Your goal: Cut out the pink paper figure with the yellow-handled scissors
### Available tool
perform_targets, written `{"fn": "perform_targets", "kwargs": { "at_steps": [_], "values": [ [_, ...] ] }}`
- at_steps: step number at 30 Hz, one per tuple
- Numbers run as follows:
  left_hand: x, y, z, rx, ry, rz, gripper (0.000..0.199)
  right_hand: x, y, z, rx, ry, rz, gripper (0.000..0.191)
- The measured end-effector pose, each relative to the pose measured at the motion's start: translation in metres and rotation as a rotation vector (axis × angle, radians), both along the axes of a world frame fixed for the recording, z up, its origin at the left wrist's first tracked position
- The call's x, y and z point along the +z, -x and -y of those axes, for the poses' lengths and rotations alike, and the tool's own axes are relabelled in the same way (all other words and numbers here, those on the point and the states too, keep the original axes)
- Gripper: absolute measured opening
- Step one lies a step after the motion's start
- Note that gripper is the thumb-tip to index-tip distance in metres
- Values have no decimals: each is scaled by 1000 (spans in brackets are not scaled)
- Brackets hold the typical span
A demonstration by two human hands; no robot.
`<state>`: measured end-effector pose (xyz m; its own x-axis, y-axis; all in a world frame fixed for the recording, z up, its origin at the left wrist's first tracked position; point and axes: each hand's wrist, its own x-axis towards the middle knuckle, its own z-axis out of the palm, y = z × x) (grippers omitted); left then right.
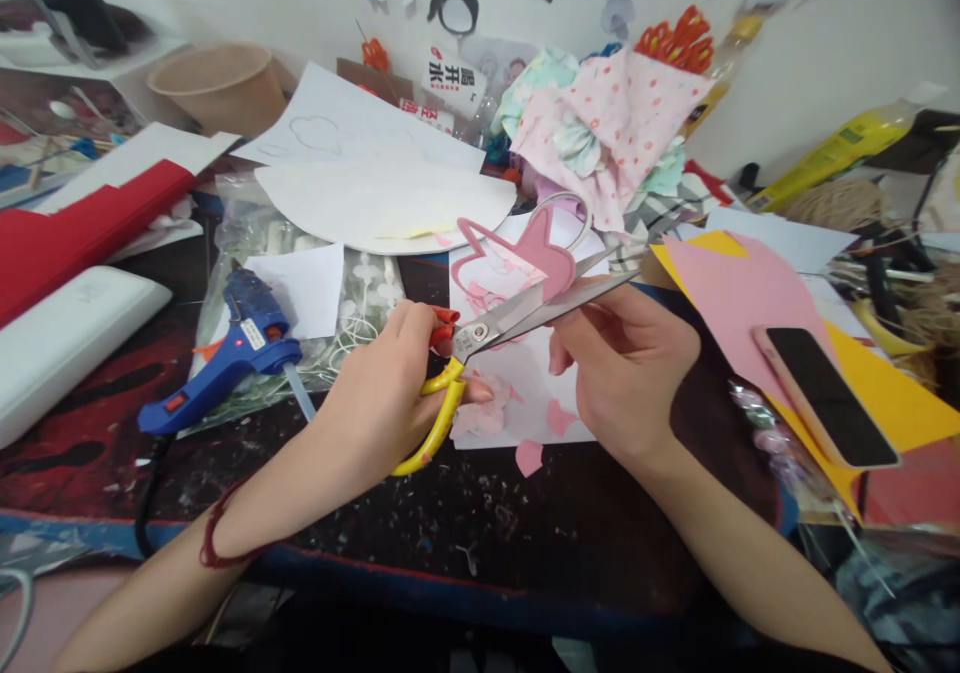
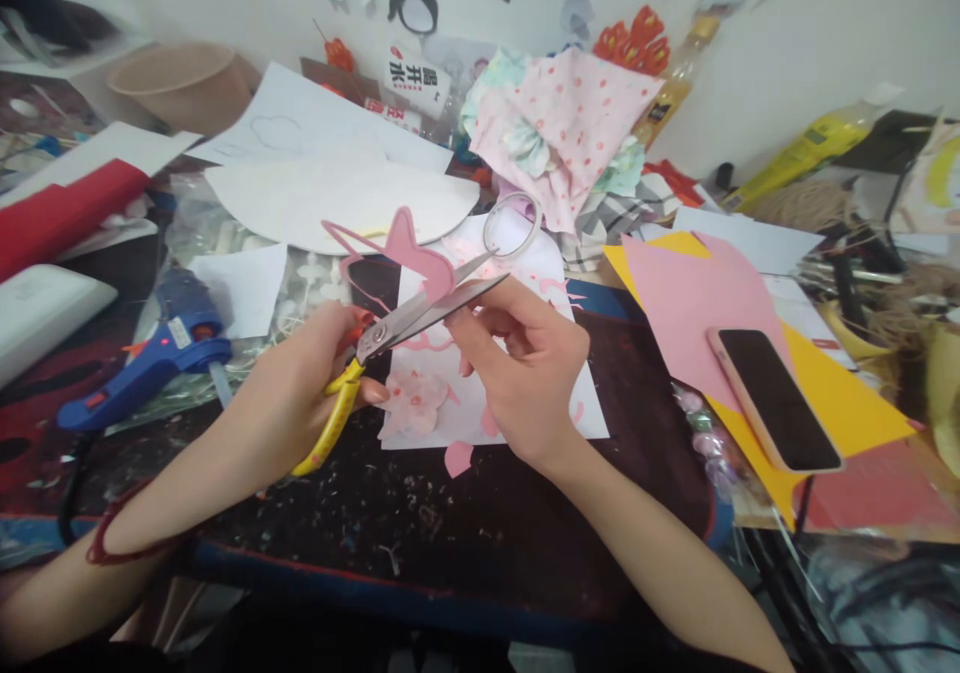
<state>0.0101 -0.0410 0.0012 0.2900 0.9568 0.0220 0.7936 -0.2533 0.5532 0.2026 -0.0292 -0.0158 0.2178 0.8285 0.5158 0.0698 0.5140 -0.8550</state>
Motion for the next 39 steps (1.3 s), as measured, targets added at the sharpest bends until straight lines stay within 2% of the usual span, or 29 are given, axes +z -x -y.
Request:
{"fn": "perform_targets", "kwargs": {
  "at_steps": [7,14,23,29,39],
  "values": [
    [-3,0,0,-3,6,18,29,-1,2,1,-26,7,-5,14],
    [0,1,-1,-2,9,27,31,4,-6,-5,70,-27,-8,18],
    [-4,5,-2,-12,27,45,35,7,-10,-7,66,-53,75,15],
    [-4,4,-2,-28,20,43,36,7,-10,-8,99,-27,35,14],
    [0,-1,0,12,82,81,36,-1,-2,-4,67,-4,-76,15]
  ]
}}
